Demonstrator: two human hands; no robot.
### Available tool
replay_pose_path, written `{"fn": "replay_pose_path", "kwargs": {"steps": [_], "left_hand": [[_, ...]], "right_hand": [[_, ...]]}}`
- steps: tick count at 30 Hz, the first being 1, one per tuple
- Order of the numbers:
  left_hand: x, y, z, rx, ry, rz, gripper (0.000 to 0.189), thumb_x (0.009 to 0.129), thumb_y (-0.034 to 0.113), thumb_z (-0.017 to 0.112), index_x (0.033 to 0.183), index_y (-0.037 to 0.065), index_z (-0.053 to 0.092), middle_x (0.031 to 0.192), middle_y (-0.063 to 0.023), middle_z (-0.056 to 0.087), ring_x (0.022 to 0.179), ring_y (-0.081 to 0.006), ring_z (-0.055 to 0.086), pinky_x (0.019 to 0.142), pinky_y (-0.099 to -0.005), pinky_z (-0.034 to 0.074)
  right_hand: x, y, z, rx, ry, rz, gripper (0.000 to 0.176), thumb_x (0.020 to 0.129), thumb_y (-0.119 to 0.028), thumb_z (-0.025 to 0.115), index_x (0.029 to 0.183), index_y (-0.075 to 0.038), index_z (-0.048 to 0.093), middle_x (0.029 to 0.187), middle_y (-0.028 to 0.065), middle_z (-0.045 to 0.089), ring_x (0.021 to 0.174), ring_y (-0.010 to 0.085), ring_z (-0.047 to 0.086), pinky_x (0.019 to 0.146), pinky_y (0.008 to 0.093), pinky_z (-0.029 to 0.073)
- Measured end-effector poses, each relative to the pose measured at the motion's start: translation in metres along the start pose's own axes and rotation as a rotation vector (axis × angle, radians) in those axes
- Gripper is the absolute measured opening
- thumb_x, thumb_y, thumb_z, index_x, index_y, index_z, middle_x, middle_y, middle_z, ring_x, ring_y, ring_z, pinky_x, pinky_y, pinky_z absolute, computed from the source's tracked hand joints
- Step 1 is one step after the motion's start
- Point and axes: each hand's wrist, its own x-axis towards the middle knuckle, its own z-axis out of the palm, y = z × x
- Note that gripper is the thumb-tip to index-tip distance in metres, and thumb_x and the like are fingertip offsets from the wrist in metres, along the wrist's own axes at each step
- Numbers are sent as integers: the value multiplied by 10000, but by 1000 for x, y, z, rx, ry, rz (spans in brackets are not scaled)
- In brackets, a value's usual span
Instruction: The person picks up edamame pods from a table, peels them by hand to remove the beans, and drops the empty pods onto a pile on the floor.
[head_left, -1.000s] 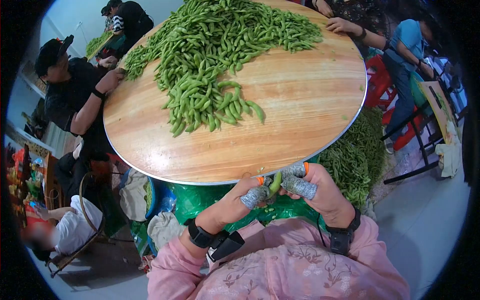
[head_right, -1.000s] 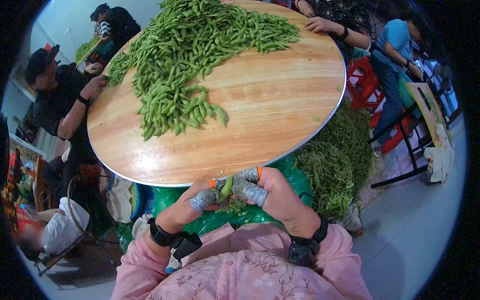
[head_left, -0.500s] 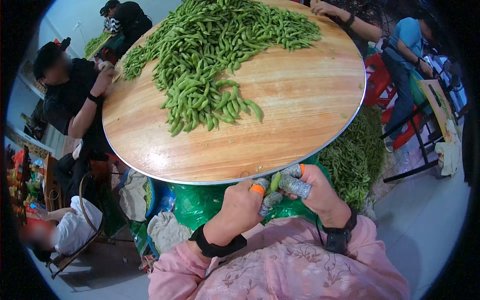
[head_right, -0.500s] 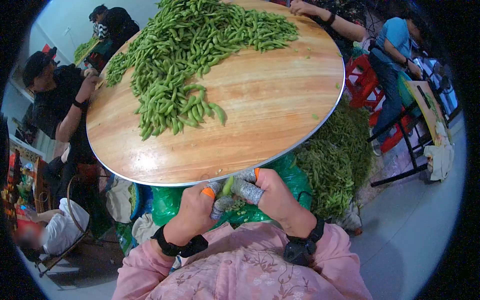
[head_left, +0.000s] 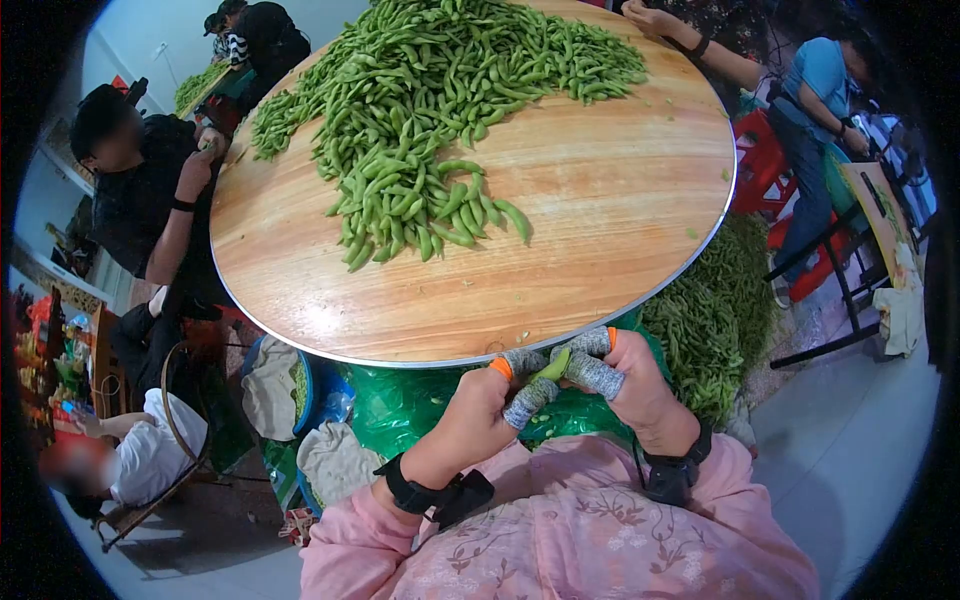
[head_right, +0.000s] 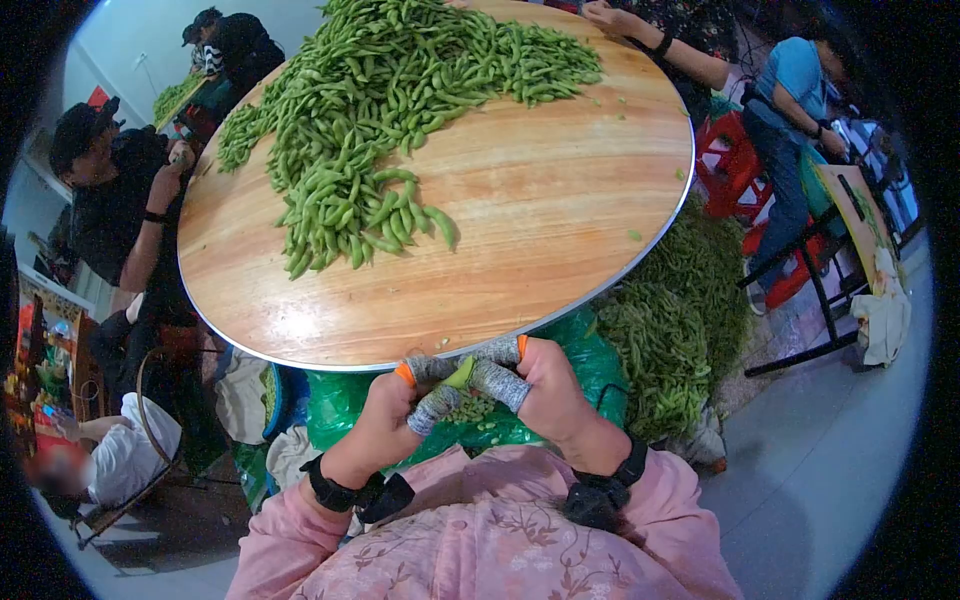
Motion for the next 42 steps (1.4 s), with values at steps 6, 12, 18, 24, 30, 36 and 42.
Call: {"fn": "replay_pose_path", "kwargs": {"steps": [6,12,18,24,30,36,42], "left_hand": [[-1,15,-7,452,-97,1,226,799,113,533,995,0,528,796,-137,588,737,-265,593,667,-295,451],[-1,1,3,628,78,54,235,754,77,556,981,20,541,785,-146,586,697,-308,581,615,-325,460],[0,2,5,764,139,154,264,670,63,620,924,36,553,759,-150,575,651,-316,575,563,-345,463],[1,1,6,860,152,222,277,638,70,635,897,26,549,772,-157,569,637,-321,571,543,-353,462],[1,-9,10,667,163,243,194,694,52,580,881,12,548,743,-153,577,634,-315,575,547,-348,462],[-2,-7,12,566,207,191,178,706,45,566,880,12,548,743,-148,581,646,-309,577,553,-340,461],[-5,-11,3,850,71,217,233,684,59,597,907,5,554,788,-147,582,648,-316,568,549,-336,454]], "right_hand": [[2,-9,5,87,15,51,143,832,-69,508,933,6,575,817,0,587,725,56,511,660,193,417],[1,-7,6,64,2,128,120,838,-105,510,884,-25,587,700,-53,527,595,27,415,544,173,342],[1,-10,9,51,39,123,114,835,-94,507,864,-18,587,687,-52,523,591,27,411,539,177,339],[2,-10,9,44,25,111,118,835,-62,485,850,3,583,736,-16,571,631,44,459,576,188,378],[4,-3,11,46,11,44,117,826,-39,481,854,26,573,765,27,600,706,83,533,651,214,429],[4,-5,9,-16,4,71,115,821,-31,484,867,31,569,794,32,599,717,81,529,661,226,433],[3,3,11,-46,-16,60,116,821,-26,481,877,26,568,798,30,595,730,80,527,669,226,431]]}}
